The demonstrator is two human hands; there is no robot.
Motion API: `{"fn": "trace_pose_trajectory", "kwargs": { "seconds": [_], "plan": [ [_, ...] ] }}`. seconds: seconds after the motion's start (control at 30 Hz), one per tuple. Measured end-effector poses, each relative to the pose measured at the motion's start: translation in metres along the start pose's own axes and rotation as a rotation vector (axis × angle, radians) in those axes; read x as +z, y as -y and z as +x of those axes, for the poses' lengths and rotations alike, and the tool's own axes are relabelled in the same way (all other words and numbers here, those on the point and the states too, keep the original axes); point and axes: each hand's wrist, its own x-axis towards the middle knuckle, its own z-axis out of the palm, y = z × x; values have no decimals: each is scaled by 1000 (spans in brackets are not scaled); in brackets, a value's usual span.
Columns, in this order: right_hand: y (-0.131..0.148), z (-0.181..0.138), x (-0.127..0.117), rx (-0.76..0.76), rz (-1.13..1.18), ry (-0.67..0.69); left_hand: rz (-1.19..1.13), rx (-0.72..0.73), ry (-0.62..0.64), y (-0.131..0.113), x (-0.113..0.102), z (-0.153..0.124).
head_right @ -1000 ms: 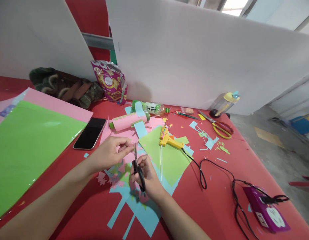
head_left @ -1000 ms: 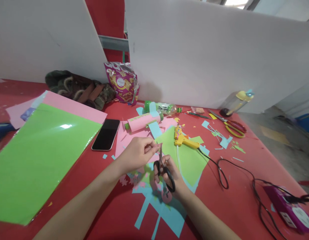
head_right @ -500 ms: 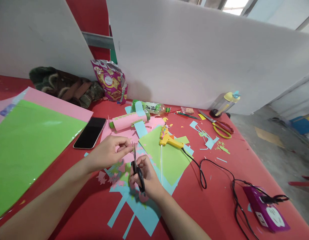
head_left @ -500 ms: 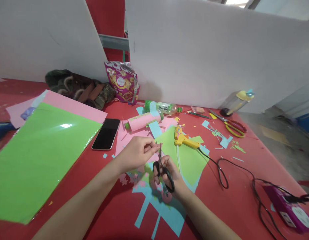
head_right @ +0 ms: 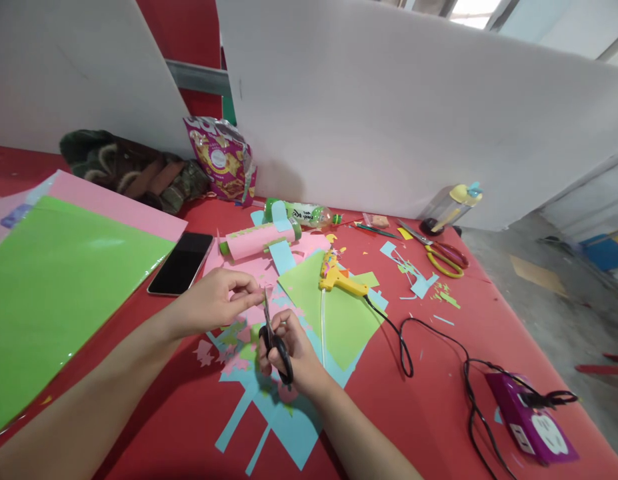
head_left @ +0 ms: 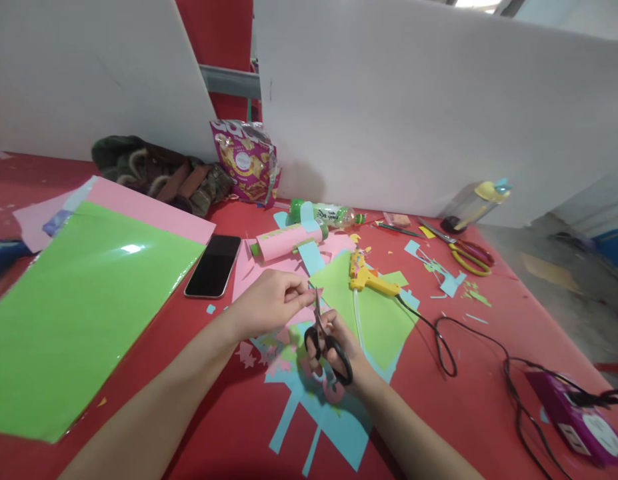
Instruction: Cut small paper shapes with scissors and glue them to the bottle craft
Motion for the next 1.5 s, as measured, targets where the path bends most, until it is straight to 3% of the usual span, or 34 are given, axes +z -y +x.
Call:
{"fn": "trace_pose_trajectory", "kwargs": {
  "seconds": [0.73,1.17,1.5],
  "plan": [
    [5,-1,2,29,88,72,139,-66,-48,-4,3,-2],
    [2,-1,4,-13,86,35,124,-20,-89,-6,6,-3],
    [0,1,0,-53,51,37,53,-62,-99,-9,9,-3]
  ]
}}
